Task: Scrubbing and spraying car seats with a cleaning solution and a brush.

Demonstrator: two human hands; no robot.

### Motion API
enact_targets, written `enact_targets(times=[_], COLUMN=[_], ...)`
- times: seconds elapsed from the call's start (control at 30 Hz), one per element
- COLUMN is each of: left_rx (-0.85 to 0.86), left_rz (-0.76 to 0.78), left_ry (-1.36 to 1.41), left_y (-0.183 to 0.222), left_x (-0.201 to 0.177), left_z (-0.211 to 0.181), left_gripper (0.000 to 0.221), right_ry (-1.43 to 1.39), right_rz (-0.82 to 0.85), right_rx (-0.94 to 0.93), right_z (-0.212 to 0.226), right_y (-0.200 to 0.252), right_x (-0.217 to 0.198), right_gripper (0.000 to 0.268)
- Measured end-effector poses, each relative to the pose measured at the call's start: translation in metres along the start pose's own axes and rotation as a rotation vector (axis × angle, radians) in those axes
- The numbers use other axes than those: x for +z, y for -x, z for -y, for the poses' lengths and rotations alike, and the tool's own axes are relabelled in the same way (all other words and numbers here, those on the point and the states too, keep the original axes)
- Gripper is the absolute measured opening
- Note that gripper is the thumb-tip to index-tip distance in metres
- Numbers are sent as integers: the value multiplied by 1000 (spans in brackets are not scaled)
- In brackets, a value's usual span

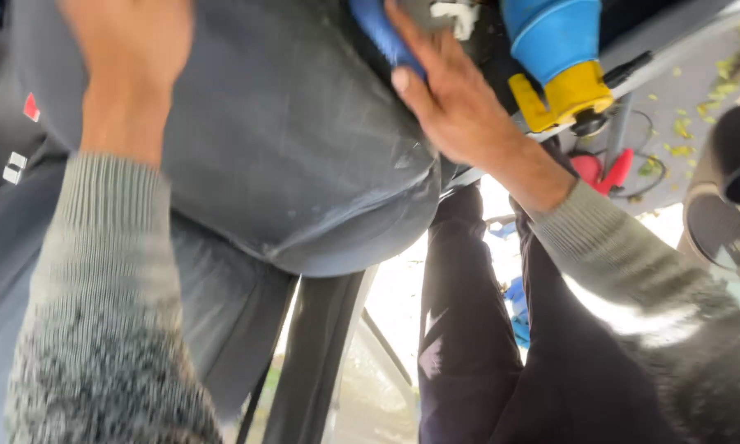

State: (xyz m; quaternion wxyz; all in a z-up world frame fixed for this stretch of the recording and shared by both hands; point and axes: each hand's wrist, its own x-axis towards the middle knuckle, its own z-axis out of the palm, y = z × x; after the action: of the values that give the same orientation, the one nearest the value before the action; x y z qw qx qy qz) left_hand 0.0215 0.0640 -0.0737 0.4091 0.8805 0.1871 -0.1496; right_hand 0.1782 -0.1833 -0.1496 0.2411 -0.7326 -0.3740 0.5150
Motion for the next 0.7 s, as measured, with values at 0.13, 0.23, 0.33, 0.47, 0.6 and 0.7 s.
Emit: enact_targets(times=[0.13,0.23,0.33,0.47,0.6,0.7], left_rx=[-85,-183,-288,-383,-395,-429], left_rz=[-556,-695,-753,-831,-865,-857], left_ry=[-371,-272,-204,-148,-174,-180], left_y=[13,5,-3,-14,-19,-18], left_x=[72,92,103,105,110,106], left_z=[73,67,58,41,39,43], left_gripper=[38,43,45,56,59,60], right_ry=[-44,34,-13,-67,-57,-81], right_rz=[-14,29,90,171,188,104], right_rx=[-259,-200,-174,-132,-221,-417], right_z=[0,49,46,-25,31,41], right_y=[-18,-87,-73,2,-89,-113], right_x=[1,3,-7,-5,-14,-18], right_gripper=[55,48,52,65,58,52])
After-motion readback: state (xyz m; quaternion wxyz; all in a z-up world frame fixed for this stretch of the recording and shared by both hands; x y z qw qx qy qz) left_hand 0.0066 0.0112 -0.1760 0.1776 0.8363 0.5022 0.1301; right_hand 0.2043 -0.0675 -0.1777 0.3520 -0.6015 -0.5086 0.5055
